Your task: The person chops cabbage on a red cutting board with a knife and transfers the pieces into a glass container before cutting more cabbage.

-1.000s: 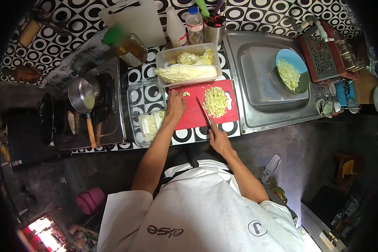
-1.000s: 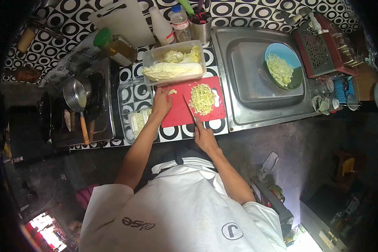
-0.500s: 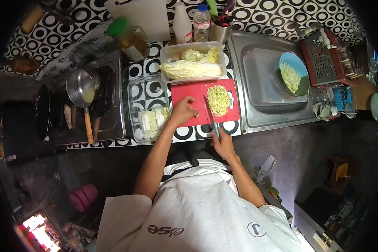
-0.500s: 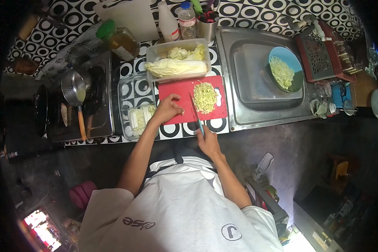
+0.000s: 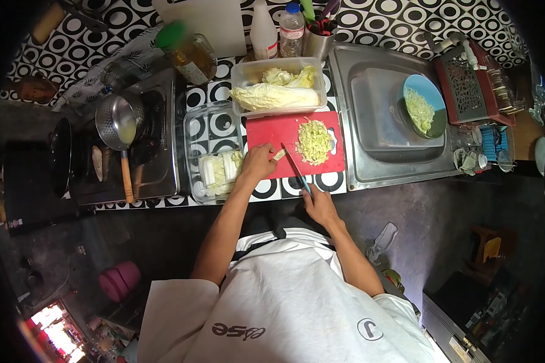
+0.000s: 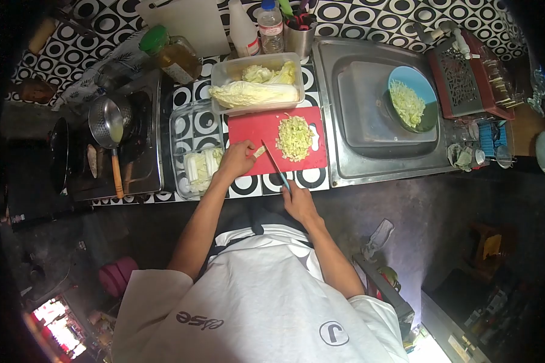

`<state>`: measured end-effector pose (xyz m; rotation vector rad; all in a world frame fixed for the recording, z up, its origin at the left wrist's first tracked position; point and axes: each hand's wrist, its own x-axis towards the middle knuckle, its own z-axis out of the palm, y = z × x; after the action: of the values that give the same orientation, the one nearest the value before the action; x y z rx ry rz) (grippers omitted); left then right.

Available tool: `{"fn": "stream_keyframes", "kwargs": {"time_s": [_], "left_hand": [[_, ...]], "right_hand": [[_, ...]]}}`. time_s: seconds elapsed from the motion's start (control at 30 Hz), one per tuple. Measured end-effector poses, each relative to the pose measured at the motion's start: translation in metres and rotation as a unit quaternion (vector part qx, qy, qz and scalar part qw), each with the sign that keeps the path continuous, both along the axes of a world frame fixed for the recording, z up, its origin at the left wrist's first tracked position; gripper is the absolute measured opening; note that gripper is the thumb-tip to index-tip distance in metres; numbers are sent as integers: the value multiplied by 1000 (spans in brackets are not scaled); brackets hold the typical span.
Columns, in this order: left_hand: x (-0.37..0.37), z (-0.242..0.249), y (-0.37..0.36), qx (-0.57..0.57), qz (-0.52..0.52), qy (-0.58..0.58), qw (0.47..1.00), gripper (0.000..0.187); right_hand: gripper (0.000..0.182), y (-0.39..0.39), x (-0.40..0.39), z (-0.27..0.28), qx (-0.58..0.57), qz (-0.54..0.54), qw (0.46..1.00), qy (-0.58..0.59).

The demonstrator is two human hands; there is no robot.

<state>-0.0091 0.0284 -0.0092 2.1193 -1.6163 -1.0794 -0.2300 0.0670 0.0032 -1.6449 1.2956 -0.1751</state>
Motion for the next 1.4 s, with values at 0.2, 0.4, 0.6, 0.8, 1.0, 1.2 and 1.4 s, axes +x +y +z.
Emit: {"fn": "stream_keyframes", "kwargs": {"time_s": [0.2,0.4,0.6,0.8,1.0,1.2,1.4], "left_hand": [[-15,-9,3,-103,65,-13,992,23],[-20,-26,6,-176,57,29,982,11],[-20,-31,7,-173,72,50,981,11],[-23,-42,8,-204,77,29,976,12],[-23,-42,9,-221,90,36,970,13],[-23,-43,10,-229,120,40,965,14],[-23,-47,9,-244,114,43,962,11]], "right_hand": [[27,-1,5,6,-15,-4,1000,-7],[32,1,9,15,-46,-28,998,17],[34,-4,15,19,-61,25,988,136],[30,7,14,0,-70,53,979,185],[30,-4,21,-1,-77,47,980,179],[31,-5,17,4,-82,15,985,152],[33,-10,35,12,-59,26,989,130]]}}
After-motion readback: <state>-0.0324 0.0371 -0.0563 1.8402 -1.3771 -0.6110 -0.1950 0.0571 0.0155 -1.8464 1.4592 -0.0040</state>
